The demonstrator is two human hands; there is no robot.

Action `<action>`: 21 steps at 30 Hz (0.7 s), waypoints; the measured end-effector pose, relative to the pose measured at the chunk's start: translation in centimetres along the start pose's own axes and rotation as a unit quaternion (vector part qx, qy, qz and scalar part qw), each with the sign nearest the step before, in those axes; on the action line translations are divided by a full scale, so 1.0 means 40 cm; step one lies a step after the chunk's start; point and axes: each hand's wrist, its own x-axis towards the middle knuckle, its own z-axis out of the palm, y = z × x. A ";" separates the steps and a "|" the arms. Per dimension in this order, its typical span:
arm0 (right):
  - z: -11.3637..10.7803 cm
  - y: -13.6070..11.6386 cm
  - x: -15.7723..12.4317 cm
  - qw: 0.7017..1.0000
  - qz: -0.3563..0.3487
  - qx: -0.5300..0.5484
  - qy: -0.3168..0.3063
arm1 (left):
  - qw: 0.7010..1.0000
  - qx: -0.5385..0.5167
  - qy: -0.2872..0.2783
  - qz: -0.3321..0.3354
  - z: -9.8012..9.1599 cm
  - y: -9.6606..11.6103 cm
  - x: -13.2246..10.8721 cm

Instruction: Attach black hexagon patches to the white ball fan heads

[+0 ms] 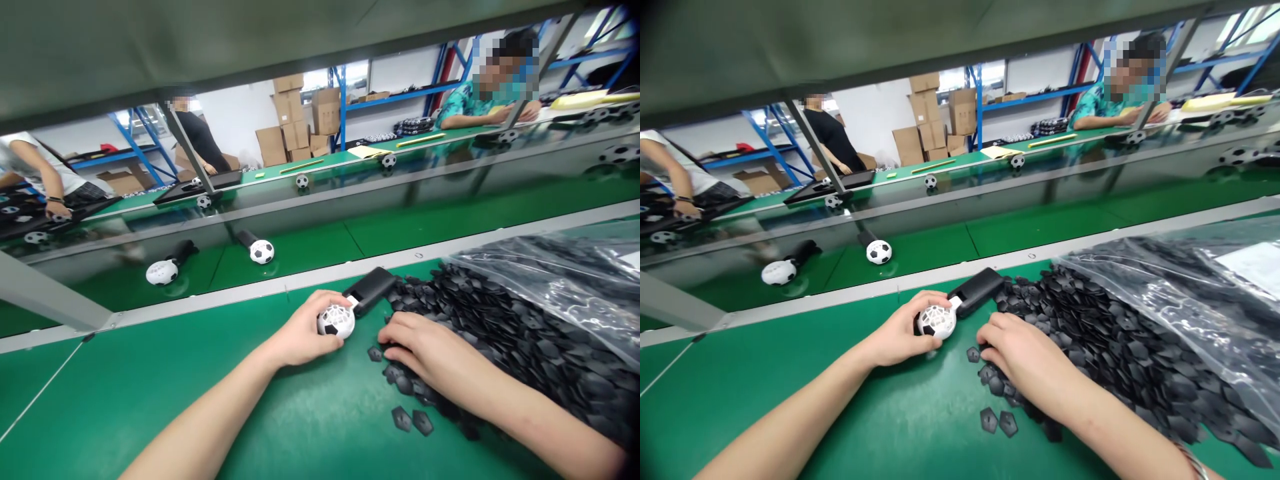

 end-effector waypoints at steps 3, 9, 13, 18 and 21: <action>-0.006 0.009 -0.005 1.000 -0.004 -0.008 -0.002 | 1.000 -0.013 -0.007 0.014 0.001 -0.004 -0.002; -0.010 0.004 -0.008 0.999 -0.011 0.035 0.039 | 0.999 -0.016 0.003 0.042 0.012 -0.016 0.001; -0.005 0.002 -0.001 0.993 -0.002 0.108 0.049 | 0.998 -0.020 0.003 0.054 0.010 -0.019 0.004; 0.035 0.044 0.000 0.989 0.003 0.146 0.014 | 0.998 -0.020 0.025 0.049 0.020 -0.021 0.004; 0.074 0.086 0.003 0.984 -0.046 0.134 0.108 | 0.997 -0.022 0.030 0.062 0.028 -0.030 0.004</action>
